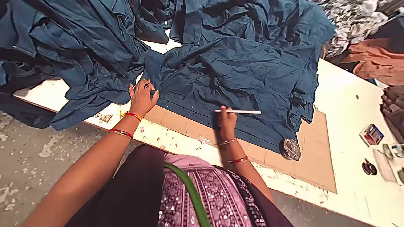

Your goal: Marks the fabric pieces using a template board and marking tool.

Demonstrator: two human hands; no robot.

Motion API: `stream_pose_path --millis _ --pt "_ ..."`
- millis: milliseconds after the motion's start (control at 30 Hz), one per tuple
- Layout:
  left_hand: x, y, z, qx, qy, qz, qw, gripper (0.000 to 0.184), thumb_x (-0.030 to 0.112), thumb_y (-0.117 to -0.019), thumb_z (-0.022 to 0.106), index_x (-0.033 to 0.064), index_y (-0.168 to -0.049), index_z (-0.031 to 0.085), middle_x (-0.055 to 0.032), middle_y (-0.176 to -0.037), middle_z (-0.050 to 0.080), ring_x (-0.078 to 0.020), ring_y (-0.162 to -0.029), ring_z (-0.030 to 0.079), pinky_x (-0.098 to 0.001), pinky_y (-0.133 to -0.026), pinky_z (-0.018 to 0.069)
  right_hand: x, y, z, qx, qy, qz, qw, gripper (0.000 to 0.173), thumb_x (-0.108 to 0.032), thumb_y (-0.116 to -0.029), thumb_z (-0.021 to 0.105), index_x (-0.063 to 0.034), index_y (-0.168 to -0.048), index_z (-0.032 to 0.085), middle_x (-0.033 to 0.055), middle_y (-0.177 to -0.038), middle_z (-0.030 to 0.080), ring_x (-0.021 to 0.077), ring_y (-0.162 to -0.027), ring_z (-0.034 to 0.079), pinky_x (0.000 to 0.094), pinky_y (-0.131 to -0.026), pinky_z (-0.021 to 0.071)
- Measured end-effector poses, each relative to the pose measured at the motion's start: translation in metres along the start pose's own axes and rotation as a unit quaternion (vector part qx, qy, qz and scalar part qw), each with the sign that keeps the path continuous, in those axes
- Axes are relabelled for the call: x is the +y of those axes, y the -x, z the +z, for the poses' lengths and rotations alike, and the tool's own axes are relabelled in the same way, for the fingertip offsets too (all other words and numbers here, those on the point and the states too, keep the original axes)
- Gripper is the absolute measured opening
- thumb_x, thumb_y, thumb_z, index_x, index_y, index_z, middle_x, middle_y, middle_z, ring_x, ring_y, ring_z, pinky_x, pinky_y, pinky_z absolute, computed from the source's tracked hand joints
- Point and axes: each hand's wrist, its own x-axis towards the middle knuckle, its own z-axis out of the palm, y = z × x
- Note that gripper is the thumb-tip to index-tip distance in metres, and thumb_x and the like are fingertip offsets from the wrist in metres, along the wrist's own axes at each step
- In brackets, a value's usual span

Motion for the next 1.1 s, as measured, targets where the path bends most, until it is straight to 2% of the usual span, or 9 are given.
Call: stream_pose_path --millis 67,133,267,533,733,800,867,1033,1100 --pt "0.001 -0.001 -0.001 0.003 0.000 -0.002 1.000 0.034 0.025 -0.1014 0.059 -0.0079 -0.108 0.067 -0.0283 -0.149 0.048 -0.0464 -0.145 0.039 -0.0754 -0.115 0.0142 -0.018 0.002 -0.024 0.043 -0.231 0.093 0.967 0.032 -0.013 -0.1118 0.035 -0.0116 -0.082 0.047 -0.0100 -0.052 0.045 -0.0038 -0.038 0.039 0.0111 -0.037 0.0334" --pt "0.003 0.000 -0.002 0.000 -0.002 -0.008 1.000 0.033 0.023 -0.1007 0.060 -0.0081 -0.108 0.067 -0.0283 -0.150 0.047 -0.0460 -0.146 0.037 -0.0748 -0.116 0.0139 -0.016 0.012 -0.061 0.025 -0.275 0.049 0.960 0.027 -0.007 -0.1106 0.032 -0.0117 -0.089 0.048 -0.0091 -0.059 0.054 -0.0032 -0.043 0.047 0.0112 -0.041 0.0400" --pt "0.005 0.000 -0.006 -0.011 -0.002 -0.004 1.000 0.034 0.022 -0.1013 0.058 -0.0096 -0.111 0.066 -0.0305 -0.151 0.045 -0.0472 -0.147 0.035 -0.0749 -0.116 0.0123 0.019 0.038 -0.116 -0.073 -0.079 -0.073 0.992 0.012 0.000 -0.0975 0.048 -0.0061 -0.103 0.057 -0.0108 -0.082 0.068 -0.0049 -0.059 0.056 0.0141 -0.054 0.0476" --pt "0.006 0.001 -0.005 -0.010 -0.004 0.003 1.000 0.039 0.024 -0.1020 0.053 -0.0118 -0.113 0.065 -0.0335 -0.152 0.043 -0.0513 -0.147 0.032 -0.0751 -0.115 0.0109 0.046 0.043 -0.111 -0.086 0.074 -0.165 0.980 0.012 -0.005 -0.0920 0.056 0.0051 -0.094 0.062 -0.0024 -0.082 0.063 -0.0085 -0.068 0.054 0.0101 -0.062 0.0448" --pt "0.007 0.003 -0.004 -0.009 -0.009 0.008 1.000 0.042 0.025 -0.1027 0.052 -0.0134 -0.114 0.064 -0.0345 -0.151 0.043 -0.0529 -0.146 0.034 -0.0753 -0.115 0.0109 0.034 0.040 -0.098 -0.023 0.295 -0.248 0.923 0.027 -0.012 -0.0926 0.060 0.0090 -0.076 0.061 0.0163 -0.065 0.058 0.0249 -0.062 0.061 0.0375 -0.064 0.0491" --pt "0.008 0.003 -0.005 -0.006 -0.012 0.013 1.000 0.043 0.026 -0.1026 0.052 -0.0134 -0.114 0.065 -0.0350 -0.150 0.044 -0.0541 -0.145 0.035 -0.0755 -0.115 0.0112 0.036 0.030 -0.094 0.023 0.237 -0.206 0.949 0.030 -0.015 -0.0950 0.057 0.0003 -0.069 0.054 0.0005 -0.060 0.047 0.0050 -0.056 0.046 0.0213 -0.058 0.0389" --pt "0.010 0.001 -0.006 -0.003 -0.010 0.015 1.000 0.043 0.026 -0.1026 0.052 -0.0134 -0.114 0.065 -0.0354 -0.149 0.045 -0.0551 -0.144 0.036 -0.0755 -0.115 0.0112 0.034 0.022 -0.094 0.042 0.146 -0.151 0.977 0.027 -0.014 -0.0972 0.057 0.0005 -0.074 0.058 -0.0042 -0.066 0.051 -0.0037 -0.061 0.047 0.0157 -0.062 0.0395" --pt "0.009 0.002 -0.005 -0.001 -0.014 0.019 1.000 0.043 0.025 -0.1021 0.051 -0.0133 -0.115 0.065 -0.0352 -0.149 0.046 -0.0557 -0.143 0.036 -0.0761 -0.114 0.0125 0.036 0.020 -0.088 0.022 0.200 -0.199 0.959 0.022 -0.012 -0.0947 0.059 0.0074 -0.085 0.064 0.0079 -0.074 0.062 0.0031 -0.068 0.056 0.0177 -0.068 0.0455" --pt "0.010 0.003 -0.005 -0.001 -0.014 0.018 1.000 0.043 0.025 -0.1024 0.050 -0.0134 -0.116 0.065 -0.0360 -0.149 0.045 -0.0554 -0.144 0.036 -0.0760 -0.114 0.0124 0.032 0.019 -0.083 0.043 0.250 -0.204 0.946 0.025 -0.013 -0.0930 0.061 0.0079 -0.079 0.063 0.0122 -0.069 0.060 0.0151 -0.066 0.057 0.0306 -0.068 0.0457"
